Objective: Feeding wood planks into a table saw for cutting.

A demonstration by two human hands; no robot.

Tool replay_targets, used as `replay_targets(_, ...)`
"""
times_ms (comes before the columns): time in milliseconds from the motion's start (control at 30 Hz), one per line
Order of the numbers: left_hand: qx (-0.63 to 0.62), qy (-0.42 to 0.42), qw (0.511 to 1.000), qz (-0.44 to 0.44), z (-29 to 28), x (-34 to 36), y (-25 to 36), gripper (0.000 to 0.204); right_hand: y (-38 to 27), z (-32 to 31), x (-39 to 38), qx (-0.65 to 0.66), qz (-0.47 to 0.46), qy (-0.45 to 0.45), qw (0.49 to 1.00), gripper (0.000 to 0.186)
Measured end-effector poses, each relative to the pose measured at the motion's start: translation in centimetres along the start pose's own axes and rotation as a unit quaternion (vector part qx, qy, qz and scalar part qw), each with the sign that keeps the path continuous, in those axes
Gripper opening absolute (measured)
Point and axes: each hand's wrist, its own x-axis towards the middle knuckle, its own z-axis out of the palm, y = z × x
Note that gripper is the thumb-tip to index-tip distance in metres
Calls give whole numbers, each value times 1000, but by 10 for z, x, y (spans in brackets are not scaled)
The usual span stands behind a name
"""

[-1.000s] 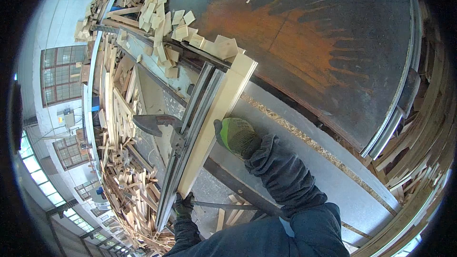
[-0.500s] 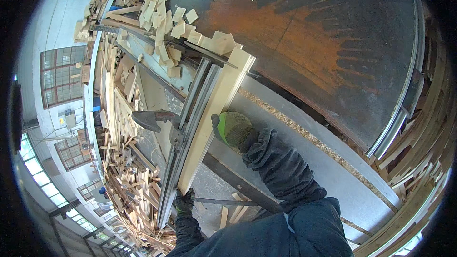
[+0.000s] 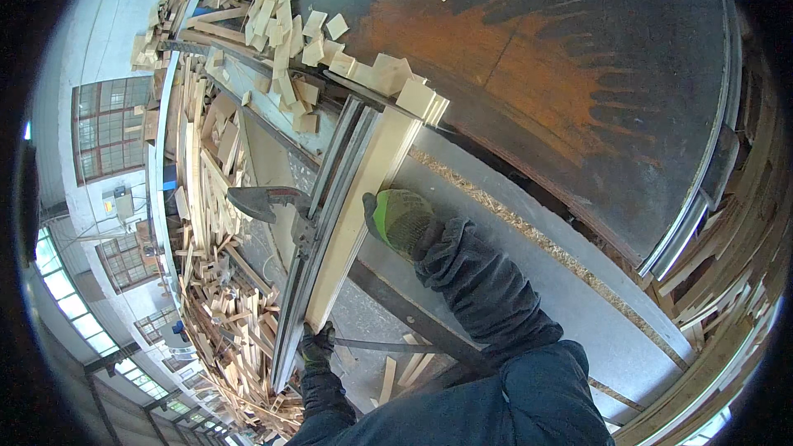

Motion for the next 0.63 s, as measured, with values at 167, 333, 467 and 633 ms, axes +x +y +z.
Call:
replay_targets(167,21,42,999,27,-16,1,0,58,-9,-4,-2,11,12,6,1000,53)
replay_targets(333,-36,10,999,-3,-34,8,-6,60,-8,-16,-10,15,6,-39,999,51)
replay_targets(467,-10,5,1000,-2,-36,12,-17,59,2,-12,-15,-16,-34,-5,999,55)
replay_targets(633,-13,-75,997,-17,-54,15,-26,62,6,-12,-14,14,48,-115,992,56)
